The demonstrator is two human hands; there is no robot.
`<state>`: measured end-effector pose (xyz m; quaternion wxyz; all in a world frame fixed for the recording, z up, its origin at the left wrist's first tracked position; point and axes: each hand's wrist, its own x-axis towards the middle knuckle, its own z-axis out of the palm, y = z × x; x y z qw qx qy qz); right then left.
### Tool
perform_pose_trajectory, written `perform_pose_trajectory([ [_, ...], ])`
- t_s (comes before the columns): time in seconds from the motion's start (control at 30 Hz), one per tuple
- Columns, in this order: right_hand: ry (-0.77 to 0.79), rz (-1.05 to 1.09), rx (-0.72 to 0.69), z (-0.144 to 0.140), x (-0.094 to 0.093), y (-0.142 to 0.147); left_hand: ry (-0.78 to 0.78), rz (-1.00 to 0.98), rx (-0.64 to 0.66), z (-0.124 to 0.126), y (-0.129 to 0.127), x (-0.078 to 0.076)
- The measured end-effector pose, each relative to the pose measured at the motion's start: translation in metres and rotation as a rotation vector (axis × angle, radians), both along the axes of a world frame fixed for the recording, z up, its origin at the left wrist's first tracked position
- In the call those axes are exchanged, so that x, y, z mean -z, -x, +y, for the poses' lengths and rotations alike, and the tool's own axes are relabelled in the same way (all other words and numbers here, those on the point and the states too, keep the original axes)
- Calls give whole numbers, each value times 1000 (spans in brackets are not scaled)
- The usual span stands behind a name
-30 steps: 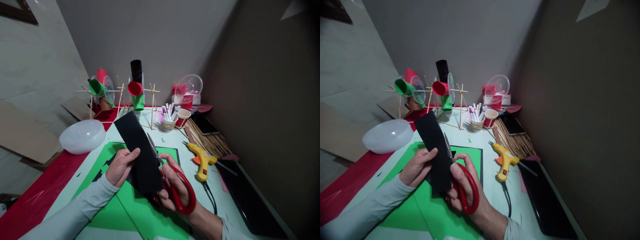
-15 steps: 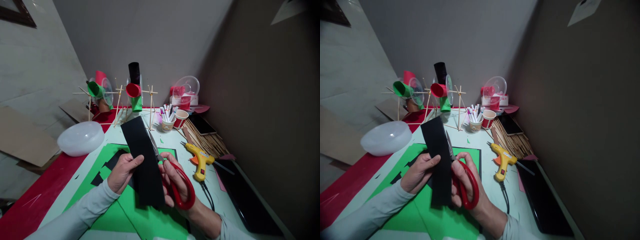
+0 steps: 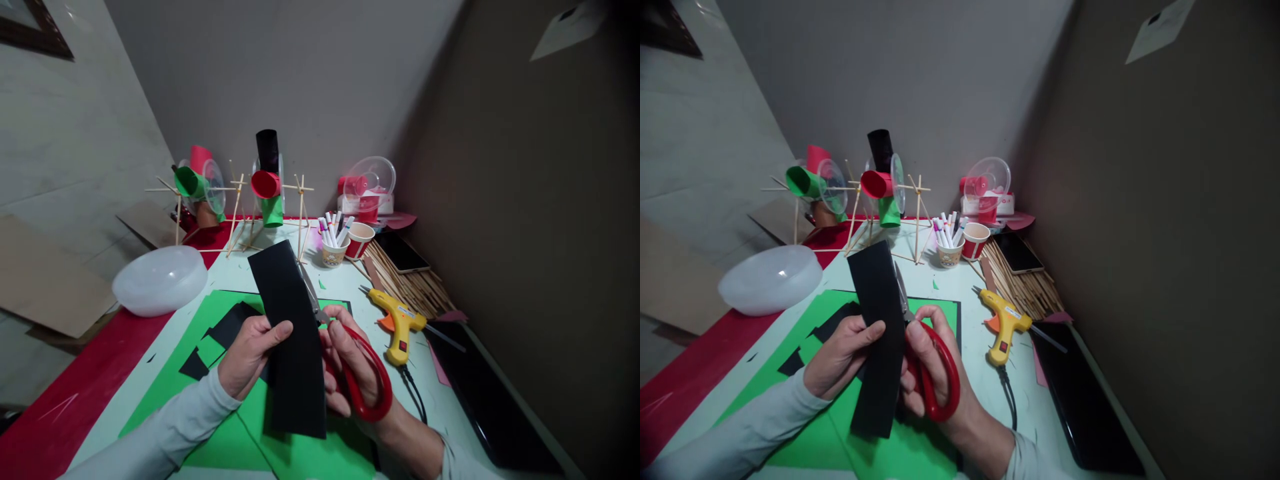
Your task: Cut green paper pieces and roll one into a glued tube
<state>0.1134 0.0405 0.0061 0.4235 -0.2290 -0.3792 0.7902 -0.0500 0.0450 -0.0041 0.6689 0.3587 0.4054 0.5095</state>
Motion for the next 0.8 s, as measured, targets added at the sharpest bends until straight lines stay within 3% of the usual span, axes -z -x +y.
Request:
perform_pose_trajectory([
  [0.17, 106, -60, 12, -2, -9, 2, -7, 15, -4, 0, -2, 2],
  [0.4, -29, 2, 53, 3, -1, 0, -7, 46, 46, -3, -5, 0],
  [0.63, 100, -22, 35, 1, -13, -1, -15, 60, 91, -4, -6, 0],
  [0.8, 12, -11, 36, 5, -7, -2, -33, 52, 110, -4, -6, 1],
])
